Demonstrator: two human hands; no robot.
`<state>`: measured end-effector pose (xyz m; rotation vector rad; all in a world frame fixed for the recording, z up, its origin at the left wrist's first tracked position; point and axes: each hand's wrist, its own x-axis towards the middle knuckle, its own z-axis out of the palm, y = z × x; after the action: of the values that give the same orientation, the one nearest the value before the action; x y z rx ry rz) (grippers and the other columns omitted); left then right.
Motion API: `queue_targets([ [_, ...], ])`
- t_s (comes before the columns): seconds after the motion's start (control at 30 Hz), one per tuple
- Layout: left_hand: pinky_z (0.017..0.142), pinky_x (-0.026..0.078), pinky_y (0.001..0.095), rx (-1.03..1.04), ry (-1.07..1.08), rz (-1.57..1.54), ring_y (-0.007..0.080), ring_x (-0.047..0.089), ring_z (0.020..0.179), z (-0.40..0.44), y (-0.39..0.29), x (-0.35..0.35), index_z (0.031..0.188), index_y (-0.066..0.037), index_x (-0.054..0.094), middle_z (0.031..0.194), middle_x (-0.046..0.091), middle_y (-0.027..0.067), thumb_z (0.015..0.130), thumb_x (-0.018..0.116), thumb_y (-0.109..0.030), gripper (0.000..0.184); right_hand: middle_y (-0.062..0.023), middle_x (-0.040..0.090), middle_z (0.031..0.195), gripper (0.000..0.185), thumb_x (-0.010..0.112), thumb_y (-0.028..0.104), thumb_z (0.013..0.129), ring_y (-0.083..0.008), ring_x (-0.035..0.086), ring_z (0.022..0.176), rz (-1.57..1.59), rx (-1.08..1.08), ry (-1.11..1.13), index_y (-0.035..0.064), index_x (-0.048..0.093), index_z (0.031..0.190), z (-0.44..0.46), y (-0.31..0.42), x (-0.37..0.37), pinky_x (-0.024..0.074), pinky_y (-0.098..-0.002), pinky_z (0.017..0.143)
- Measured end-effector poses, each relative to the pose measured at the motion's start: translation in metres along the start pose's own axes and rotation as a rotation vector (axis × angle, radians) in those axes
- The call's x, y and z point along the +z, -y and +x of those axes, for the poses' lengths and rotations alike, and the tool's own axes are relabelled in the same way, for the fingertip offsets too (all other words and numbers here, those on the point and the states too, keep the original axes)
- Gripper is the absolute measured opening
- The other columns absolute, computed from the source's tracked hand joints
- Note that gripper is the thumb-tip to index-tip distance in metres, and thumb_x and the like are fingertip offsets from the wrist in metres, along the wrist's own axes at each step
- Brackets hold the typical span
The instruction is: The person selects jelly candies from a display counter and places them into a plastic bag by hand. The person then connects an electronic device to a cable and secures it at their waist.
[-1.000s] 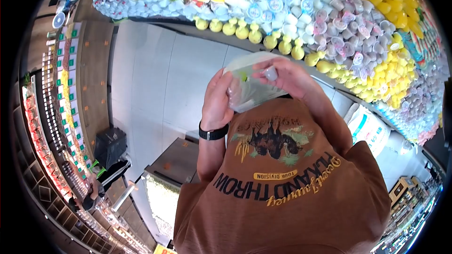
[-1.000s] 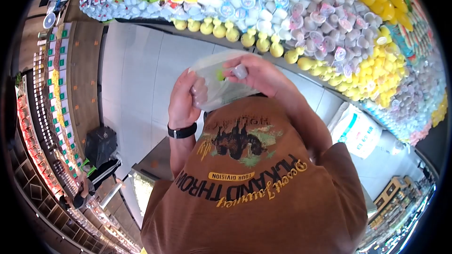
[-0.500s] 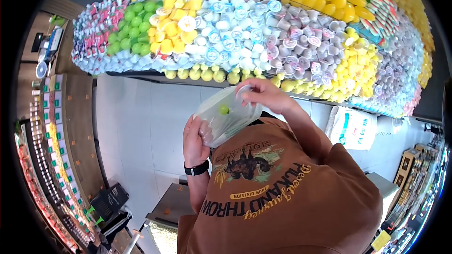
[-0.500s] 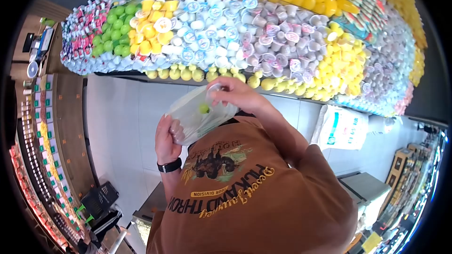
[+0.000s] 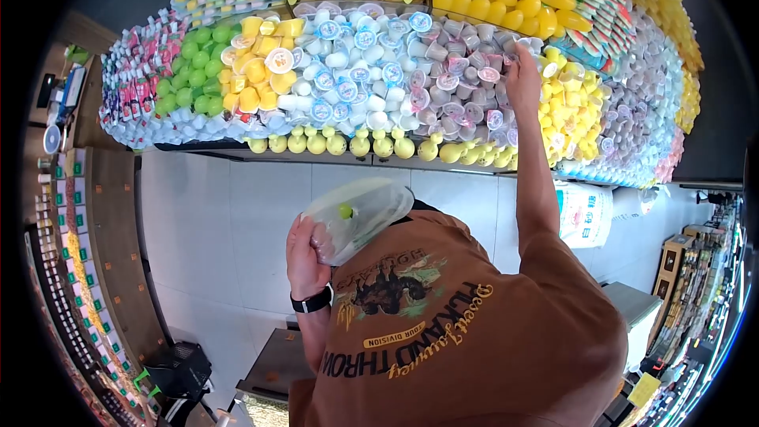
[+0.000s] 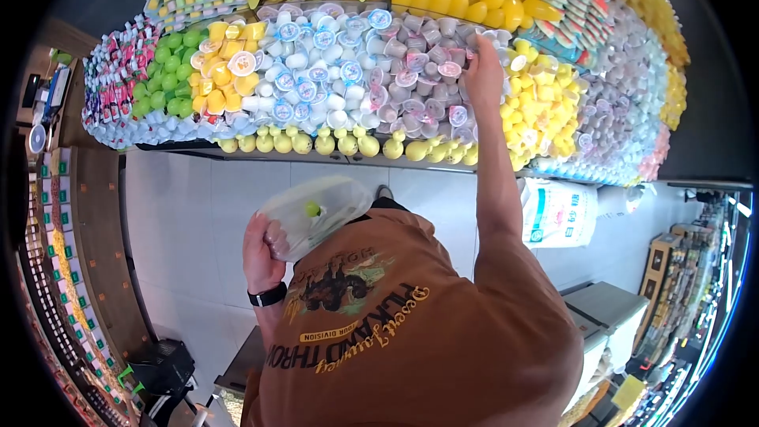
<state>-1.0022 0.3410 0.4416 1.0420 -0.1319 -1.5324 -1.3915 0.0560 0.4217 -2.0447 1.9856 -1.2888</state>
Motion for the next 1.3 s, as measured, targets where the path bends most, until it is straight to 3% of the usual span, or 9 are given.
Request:
queue_targets([
  [0.37, 0.042, 0.028, 0.0216, -0.012, -0.087, 0.043, 0.0056, 0.035, 0.05, -0.003, -0.002, 0.01, 0.09, -0.01, 0.044, 0.064, 0.038, -0.0049, 0.101, 0.046, -0.019, 0.014, -0.018, 0.064, 0.114, 0.042, 0.069, 0.014, 0.083, -0.0307, 0.06, 0.108, -0.082, -0.206, -0.077, 0.0012, 0.059, 0.122, 0.001, -0.023, -0.005, 0.0466, -0.0386, 0.094],
  [0.43, 0.043, 0.028, 0.0211, -0.007, -0.07, 0.038, 0.0055, 0.035, 0.051, -0.009, -0.006, 0.012, 0.093, -0.009, 0.047, 0.064, 0.038, -0.0053, 0.101, 0.046, -0.019, 0.013, -0.009, 0.066, 0.109, 0.029, 0.063, 0.012, 0.09, -0.0164, 0.061, 0.099, 0.59, 0.171, 0.186, -0.0017, 0.061, 0.115, -0.022, 0.06, -0.028, 0.0476, -0.0296, 0.089],
  [0.5, 0.043, 0.028, 0.021, 0.006, -0.073, 0.059, 0.0053, 0.035, 0.051, -0.01, -0.01, 0.015, 0.096, -0.008, 0.048, 0.065, 0.038, -0.0055, 0.101, 0.046, -0.02, 0.013, -0.0071, 0.066, 0.108, 0.022, 0.058, 0.004, 0.091, -0.0152, 0.062, 0.096, 0.892, 0.168, 0.609, -0.001, 0.063, 0.112, -0.048, 0.117, -0.046, 0.0485, -0.0296, 0.087],
  [0.6, 0.043, 0.028, 0.0209, 0.017, -0.072, 0.078, 0.005, 0.035, 0.052, -0.011, -0.011, 0.014, 0.1, -0.007, 0.05, 0.065, 0.038, -0.0056, 0.1, 0.046, -0.02, 0.014, -0.0097, 0.067, 0.101, 0.015, 0.055, 0.007, 0.095, -0.0188, 0.064, 0.096, 1.248, -0.135, 1.369, 0.0018, 0.064, 0.106, -0.1, 0.175, -0.035, 0.0515, -0.0324, 0.084],
  [0.7, 0.044, 0.028, 0.0209, 0.02, -0.045, 0.094, 0.0047, 0.035, 0.053, -0.013, -0.014, 0.019, 0.103, -0.006, 0.051, 0.066, 0.038, -0.0054, 0.1, 0.046, -0.02, 0.016, -0.0132, 0.066, 0.105, 0.022, 0.052, 0.012, 0.096, -0.0285, 0.063, 0.098, 0.917, -0.513, 1.547, 0.0048, 0.063, 0.112, -0.161, 0.202, 0.009, 0.0491, -0.0365, 0.085],
  [0.77, 0.044, 0.029, 0.0209, 0.013, -0.026, 0.087, 0.0048, 0.037, 0.053, -0.014, -0.016, 0.025, 0.106, -0.005, 0.052, 0.067, 0.041, -0.005, 0.1, 0.047, -0.021, 0.018, -0.0157, 0.065, 0.107, 0.026, 0.048, 0.012, 0.093, -0.0334, 0.061, 0.099, 0.799, -0.409, 1.477, 0.0046, 0.062, 0.114, -0.198, 0.202, 0.053, 0.0469, -0.04, 0.089],
  [0.93, 0.081, 0.051, 0.0274, 0.015, 0.176, -0.063, 0.0128, 0.063, 0.091, -0.012, -0.014, 0.005, 0.119, 0.0, 0.056, 0.106, 0.066, 0.0075, 0.099, 0.05, -0.017, 0.026, -0.0112, 0.062, 0.123, 0.037, 0.051, 0.012, 0.09, -0.0219, 0.056, 0.115, 0.78, 0.325, 1.567, 0.0071, 0.059, 0.126, -0.249, 0.182, 0.122, 0.0414, -0.0333, 0.098],
  [1.1, 0.049, 0.037, 0.0204, 0.068, -0.006, 0.063, 0.0058, 0.046, 0.06, -0.019, -0.017, 0.023, 0.114, -0.002, 0.055, 0.076, 0.053, -0.0021, 0.099, 0.05, -0.02, 0.024, -0.0096, 0.063, 0.121, 0.039, 0.06, 0.023, 0.09, -0.0189, 0.054, 0.115, 1.099, 0.413, 1.552, 0.0076, 0.059, 0.126, -0.238, 0.201, 0.107, 0.0412, -0.0322, 0.096],
  [1.3, 0.049, 0.037, 0.0193, 0.055, 0.0, 0.097, 0.004, 0.046, 0.061, -0.001, 0.0, 0.012, 0.112, -0.002, 0.055, 0.076, 0.053, -0.0034, 0.099, 0.05, -0.018, 0.022, -0.0107, 0.063, 0.118, 0.041, 0.062, 0.026, 0.089, -0.0185, 0.055, 0.113, 1.23, 0.298, 1.618, 0.0052, 0.058, 0.125, -0.236, 0.224, 0.102, 0.0421, -0.0313, 0.094],
])
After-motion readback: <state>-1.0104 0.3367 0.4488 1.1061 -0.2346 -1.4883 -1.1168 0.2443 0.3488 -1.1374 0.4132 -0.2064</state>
